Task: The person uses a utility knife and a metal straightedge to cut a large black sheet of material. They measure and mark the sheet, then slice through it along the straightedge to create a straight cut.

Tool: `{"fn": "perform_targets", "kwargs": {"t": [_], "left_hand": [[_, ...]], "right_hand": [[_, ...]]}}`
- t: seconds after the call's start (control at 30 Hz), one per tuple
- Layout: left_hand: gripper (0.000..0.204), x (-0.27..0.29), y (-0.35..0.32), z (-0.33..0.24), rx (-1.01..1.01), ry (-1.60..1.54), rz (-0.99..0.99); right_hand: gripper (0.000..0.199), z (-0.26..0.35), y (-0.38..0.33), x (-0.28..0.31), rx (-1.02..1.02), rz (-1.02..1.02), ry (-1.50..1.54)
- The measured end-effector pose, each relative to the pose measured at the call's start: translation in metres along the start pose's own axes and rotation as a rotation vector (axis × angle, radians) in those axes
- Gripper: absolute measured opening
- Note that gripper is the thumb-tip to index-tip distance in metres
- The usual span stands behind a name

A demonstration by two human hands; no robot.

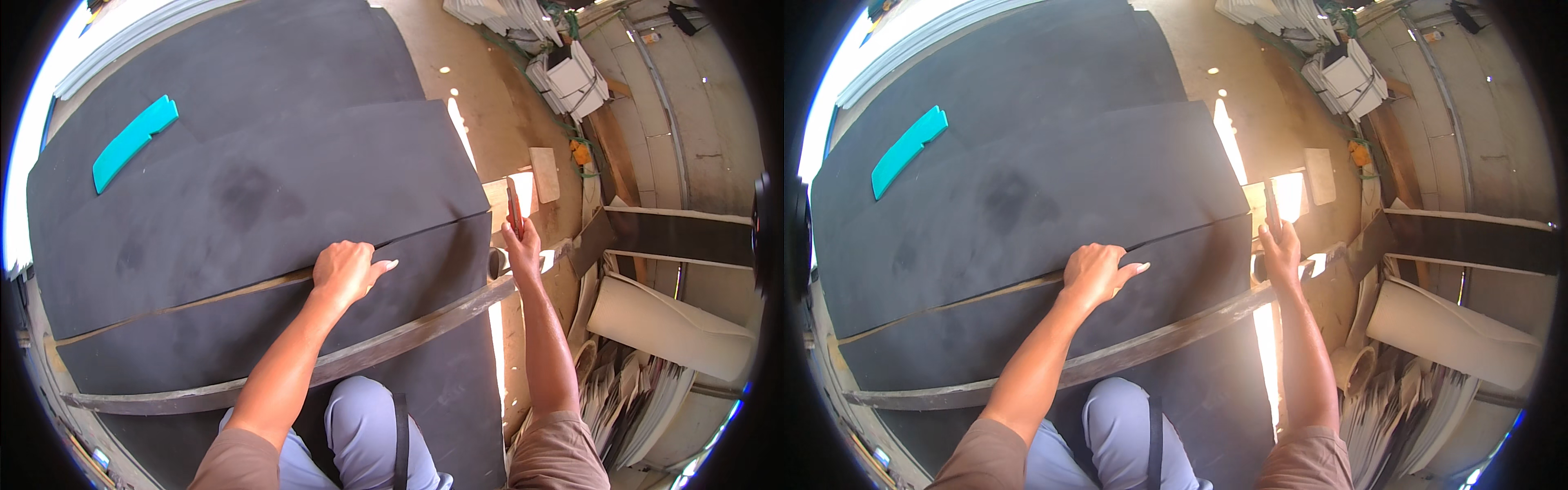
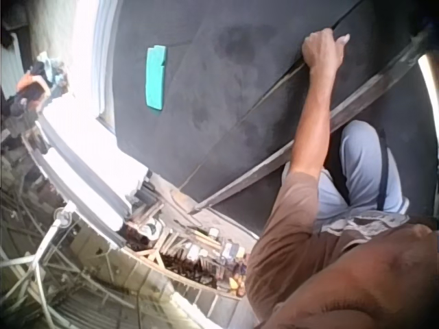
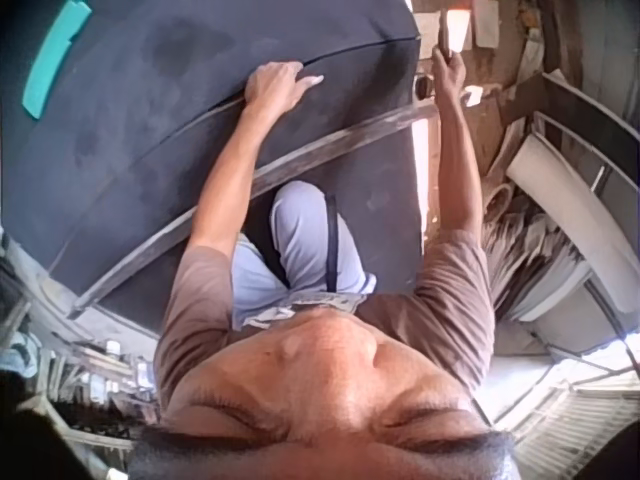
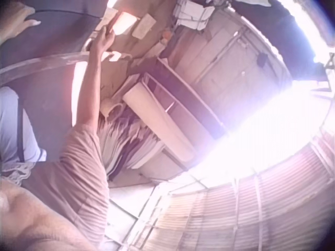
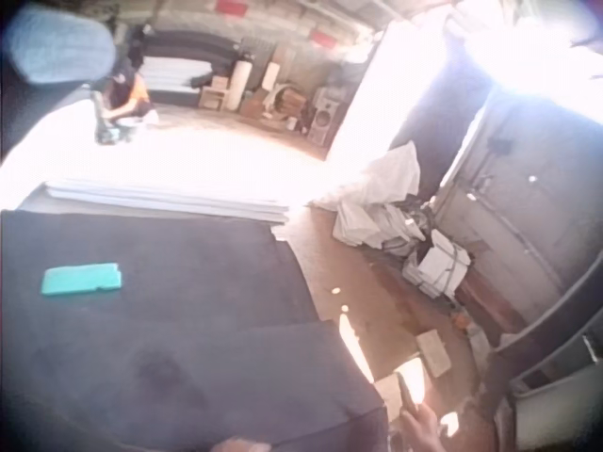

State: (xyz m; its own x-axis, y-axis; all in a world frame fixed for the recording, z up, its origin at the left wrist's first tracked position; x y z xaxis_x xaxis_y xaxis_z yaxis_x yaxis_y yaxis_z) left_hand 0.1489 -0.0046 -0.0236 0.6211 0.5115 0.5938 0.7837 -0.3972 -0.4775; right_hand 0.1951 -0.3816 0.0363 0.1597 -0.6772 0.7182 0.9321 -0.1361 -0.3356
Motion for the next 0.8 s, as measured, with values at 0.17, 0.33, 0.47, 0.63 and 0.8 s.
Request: {"fn": "perform_targets", "kwargs": {"t": [0.17,0.33,0.47,0.63,0.8], "left_hand": [[0.048,0.010,-0.034,-0.024,-0.041,0.017,-0.091],[0.042,0.015,-0.067,-0.049,-0.111,0.037,-0.189],[0.035,0.018,-0.093,-0.063,-0.179,0.009,-0.273],[0.031,0.018,-0.107,-0.075,-0.287,-0.012,-0.386],[0.027,0.017,-0.113,-0.074,-0.242,0.029,-0.380]], "right_hand": [[0.023,-0.006,0.012,-0.002,-0.041,-0.052,0.379],[0.018,-0.012,-0.004,0.010,-0.031,-0.082,0.638],[0.013,0.002,-0.043,0.028,0.041,-0.195,0.746],[0.017,0.064,-0.101,0.064,0.357,-0.114,0.113],[0.031,0.179,-0.152,-0.002,0.614,0.109,-0.623]]}}
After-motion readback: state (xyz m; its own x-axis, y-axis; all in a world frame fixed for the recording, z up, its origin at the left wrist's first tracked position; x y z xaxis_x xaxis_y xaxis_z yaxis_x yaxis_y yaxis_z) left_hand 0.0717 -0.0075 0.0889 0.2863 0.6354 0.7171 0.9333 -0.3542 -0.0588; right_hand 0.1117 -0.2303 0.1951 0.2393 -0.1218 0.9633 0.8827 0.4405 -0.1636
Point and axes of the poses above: each hand's wrist, its own y-axis towards the middle knuckle, its own x-axis out of the back of the hand, z = x × y, the point moved 9 cm from there along y, towards the middle knuckle, and after that the axes turned 15 degrees about z, right-handed, at the moved point
